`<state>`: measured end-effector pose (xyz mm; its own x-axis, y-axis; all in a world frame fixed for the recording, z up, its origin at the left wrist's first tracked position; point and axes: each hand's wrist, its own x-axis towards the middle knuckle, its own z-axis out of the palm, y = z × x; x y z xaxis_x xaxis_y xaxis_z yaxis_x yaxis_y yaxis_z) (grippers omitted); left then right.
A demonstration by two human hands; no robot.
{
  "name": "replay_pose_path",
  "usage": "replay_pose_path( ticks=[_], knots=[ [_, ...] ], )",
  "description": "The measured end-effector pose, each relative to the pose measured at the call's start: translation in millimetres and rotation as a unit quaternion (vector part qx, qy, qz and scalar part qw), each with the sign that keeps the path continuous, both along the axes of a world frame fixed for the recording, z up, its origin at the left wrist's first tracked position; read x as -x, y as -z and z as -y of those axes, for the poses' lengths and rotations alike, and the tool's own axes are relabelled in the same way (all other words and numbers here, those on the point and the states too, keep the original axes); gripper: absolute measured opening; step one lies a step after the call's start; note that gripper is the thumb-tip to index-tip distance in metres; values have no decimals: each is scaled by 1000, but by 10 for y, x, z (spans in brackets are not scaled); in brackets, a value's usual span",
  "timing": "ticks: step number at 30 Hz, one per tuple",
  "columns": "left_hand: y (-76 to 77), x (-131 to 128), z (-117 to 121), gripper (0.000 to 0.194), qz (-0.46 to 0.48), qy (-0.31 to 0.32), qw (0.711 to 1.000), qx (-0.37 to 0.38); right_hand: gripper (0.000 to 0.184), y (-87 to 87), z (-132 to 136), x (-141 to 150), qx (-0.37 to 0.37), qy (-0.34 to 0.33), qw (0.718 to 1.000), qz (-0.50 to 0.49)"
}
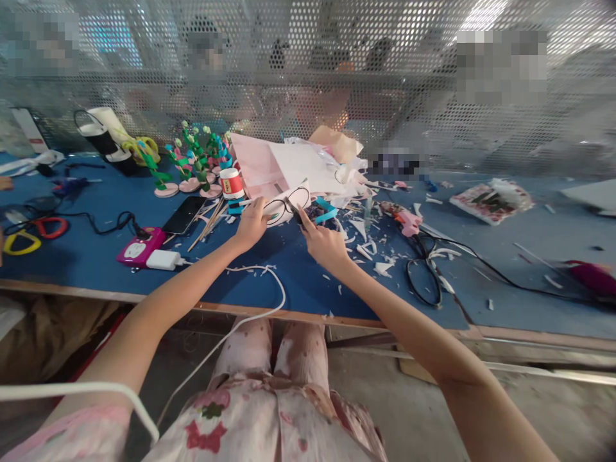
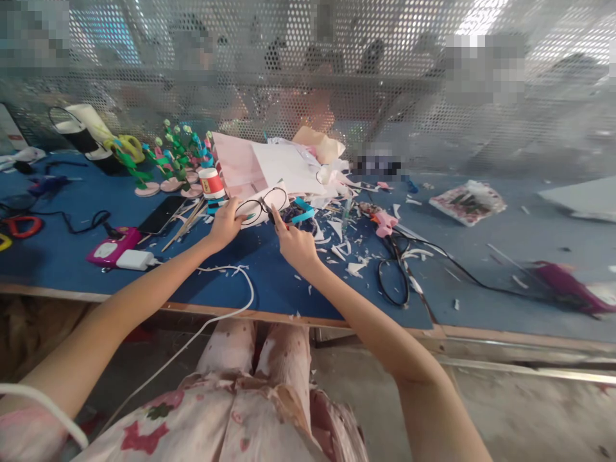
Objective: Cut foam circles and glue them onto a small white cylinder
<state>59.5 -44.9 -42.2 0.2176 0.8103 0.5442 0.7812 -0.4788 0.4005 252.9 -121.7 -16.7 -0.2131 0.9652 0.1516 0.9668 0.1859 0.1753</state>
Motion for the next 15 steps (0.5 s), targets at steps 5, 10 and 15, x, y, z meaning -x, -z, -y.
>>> replay_pose_path(
  ticks=[5,10,15],
  knots=[
    [16,12,-8,18,8,10,1000,-15,65,-40,14,0,8,-7,999,-30],
    [-2,-6,11,20,12,6,1000,-6,66,-69,8,22,27,0,999,-44],
    [-33,-9,38,14,2,2,1000,-1,63,-74,-50,36,28,6,999,-45]
  ],
)
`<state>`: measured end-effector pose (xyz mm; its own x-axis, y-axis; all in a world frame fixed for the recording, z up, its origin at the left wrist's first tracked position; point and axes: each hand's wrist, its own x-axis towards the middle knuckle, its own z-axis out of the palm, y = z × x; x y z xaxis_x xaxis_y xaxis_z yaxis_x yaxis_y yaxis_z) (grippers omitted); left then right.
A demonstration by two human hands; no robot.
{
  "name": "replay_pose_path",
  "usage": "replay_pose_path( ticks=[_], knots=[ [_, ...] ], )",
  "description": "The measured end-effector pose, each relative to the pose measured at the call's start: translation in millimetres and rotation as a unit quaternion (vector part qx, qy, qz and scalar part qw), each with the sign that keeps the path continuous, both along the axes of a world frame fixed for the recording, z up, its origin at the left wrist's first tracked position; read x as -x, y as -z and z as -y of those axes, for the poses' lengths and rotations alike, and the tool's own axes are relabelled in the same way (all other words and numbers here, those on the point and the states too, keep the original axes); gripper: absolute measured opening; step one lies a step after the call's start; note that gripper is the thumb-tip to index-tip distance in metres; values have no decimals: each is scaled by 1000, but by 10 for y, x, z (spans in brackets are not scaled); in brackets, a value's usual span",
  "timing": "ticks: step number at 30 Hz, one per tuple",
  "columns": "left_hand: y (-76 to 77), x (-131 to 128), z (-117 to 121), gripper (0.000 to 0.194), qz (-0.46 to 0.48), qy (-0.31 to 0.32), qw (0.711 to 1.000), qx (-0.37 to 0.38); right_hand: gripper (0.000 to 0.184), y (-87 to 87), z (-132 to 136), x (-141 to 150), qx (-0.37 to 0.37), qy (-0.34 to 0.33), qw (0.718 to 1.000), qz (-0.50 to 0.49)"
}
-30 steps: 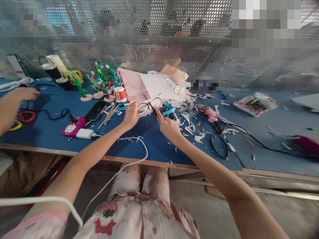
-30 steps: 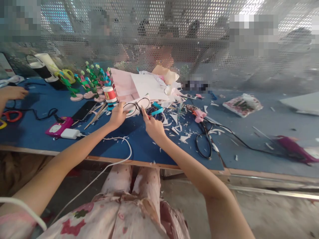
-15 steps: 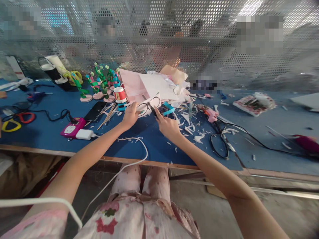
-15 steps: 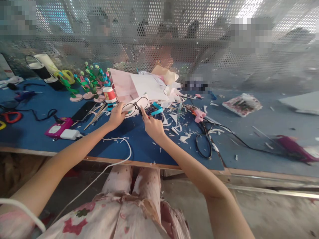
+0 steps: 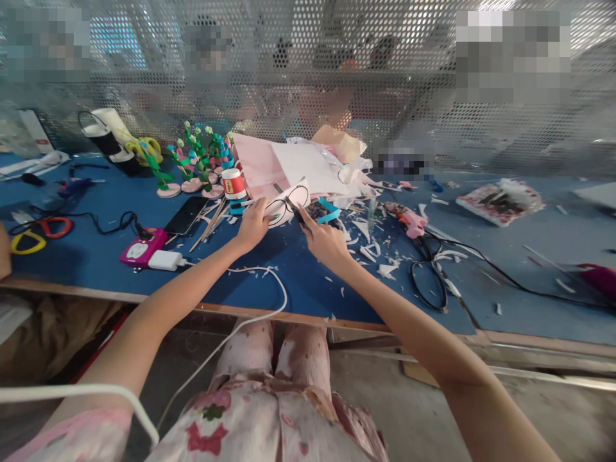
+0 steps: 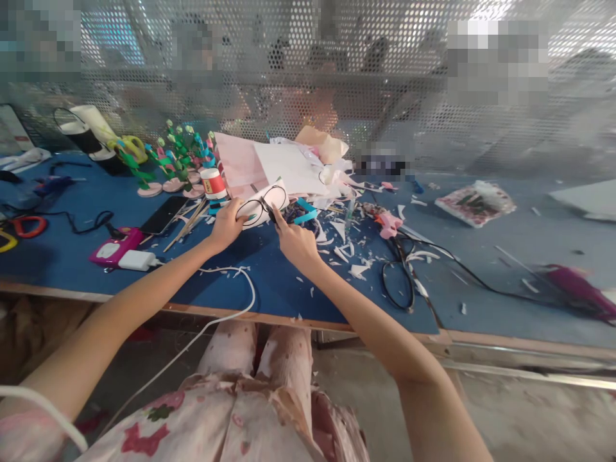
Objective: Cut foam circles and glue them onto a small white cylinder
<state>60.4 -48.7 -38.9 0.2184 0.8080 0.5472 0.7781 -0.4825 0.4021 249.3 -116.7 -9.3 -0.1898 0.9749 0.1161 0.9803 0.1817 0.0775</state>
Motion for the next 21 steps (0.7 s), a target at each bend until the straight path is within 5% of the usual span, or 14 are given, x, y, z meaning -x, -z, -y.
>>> replay_pose_path(
  ticks=[21],
  knots=[
    [45,-50,-76,23,52,-58,997,-9,64,-12,20,64,1,9,1000,9]
  ],
)
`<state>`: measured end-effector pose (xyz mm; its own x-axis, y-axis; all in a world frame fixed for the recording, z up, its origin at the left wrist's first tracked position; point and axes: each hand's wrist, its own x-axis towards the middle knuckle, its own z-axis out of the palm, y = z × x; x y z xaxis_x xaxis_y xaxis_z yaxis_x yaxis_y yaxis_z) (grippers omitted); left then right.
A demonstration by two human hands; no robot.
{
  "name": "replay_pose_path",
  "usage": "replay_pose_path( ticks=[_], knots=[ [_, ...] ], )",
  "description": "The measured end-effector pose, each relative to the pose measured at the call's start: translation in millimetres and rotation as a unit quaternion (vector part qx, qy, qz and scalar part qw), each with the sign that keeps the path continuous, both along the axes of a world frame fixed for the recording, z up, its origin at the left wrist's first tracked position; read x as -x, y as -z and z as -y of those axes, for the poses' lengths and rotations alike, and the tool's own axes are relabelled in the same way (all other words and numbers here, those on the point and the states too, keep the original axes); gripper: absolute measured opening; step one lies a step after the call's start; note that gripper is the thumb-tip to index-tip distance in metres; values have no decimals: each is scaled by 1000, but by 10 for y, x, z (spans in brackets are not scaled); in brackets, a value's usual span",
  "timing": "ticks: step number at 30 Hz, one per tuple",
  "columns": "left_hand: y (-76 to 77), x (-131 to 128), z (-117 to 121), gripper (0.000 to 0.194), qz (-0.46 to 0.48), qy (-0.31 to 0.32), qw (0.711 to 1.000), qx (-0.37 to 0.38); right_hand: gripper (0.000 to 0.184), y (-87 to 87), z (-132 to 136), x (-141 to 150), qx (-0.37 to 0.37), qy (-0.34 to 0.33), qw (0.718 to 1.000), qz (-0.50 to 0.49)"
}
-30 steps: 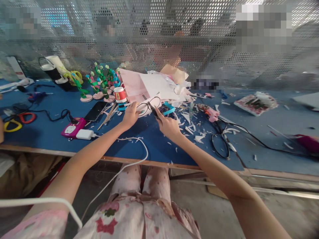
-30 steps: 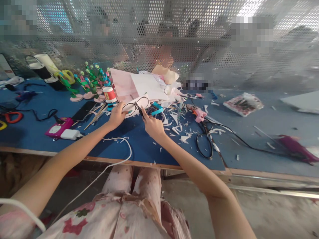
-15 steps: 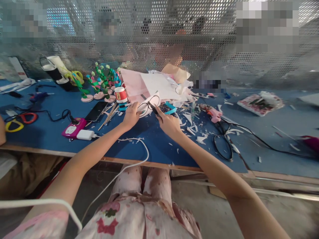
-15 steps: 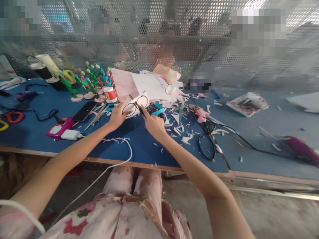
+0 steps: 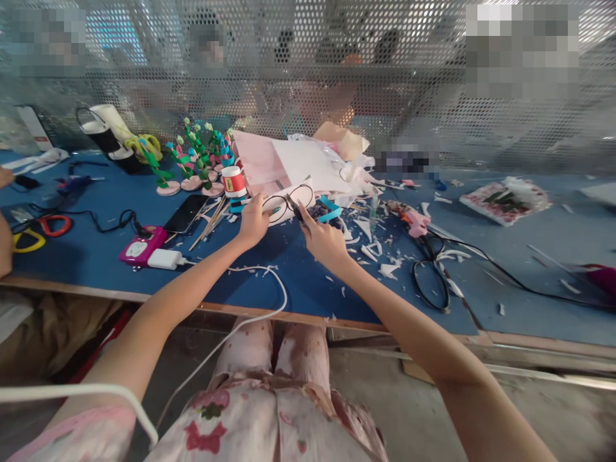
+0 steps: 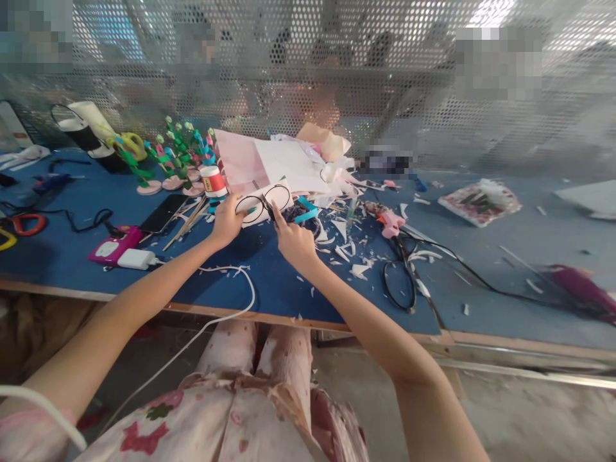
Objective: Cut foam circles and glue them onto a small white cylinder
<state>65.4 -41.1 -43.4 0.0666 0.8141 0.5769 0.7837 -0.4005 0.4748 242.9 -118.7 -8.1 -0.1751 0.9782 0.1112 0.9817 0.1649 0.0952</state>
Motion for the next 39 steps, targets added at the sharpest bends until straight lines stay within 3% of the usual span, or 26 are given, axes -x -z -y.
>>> replay_pose_path(
  ticks=[7,14,26,29,33,39],
  knots=[
    [-13,-5,-2,27,10,3,1000,-10,60,-20,108,22,18,20,1000,4],
    [-79,73,-88,30,1,79,997,19,62,-66,60,-1,24,19,999,-40],
    [-100,77,-76,30,10,57,998,30,63,-57,-112,36,30,18,998,-59],
    [-117,131,-146,34,45,62,996,48,61,-61,-113,32,16,25,998,-47],
    [-173,230,-249,49,158,81,983,48,59,-75,-71,33,-24,38,997,-64],
    [-108,234,-305,34,282,127,948,77,61,-60,-4,77,-26,50,994,-97]
  ],
)
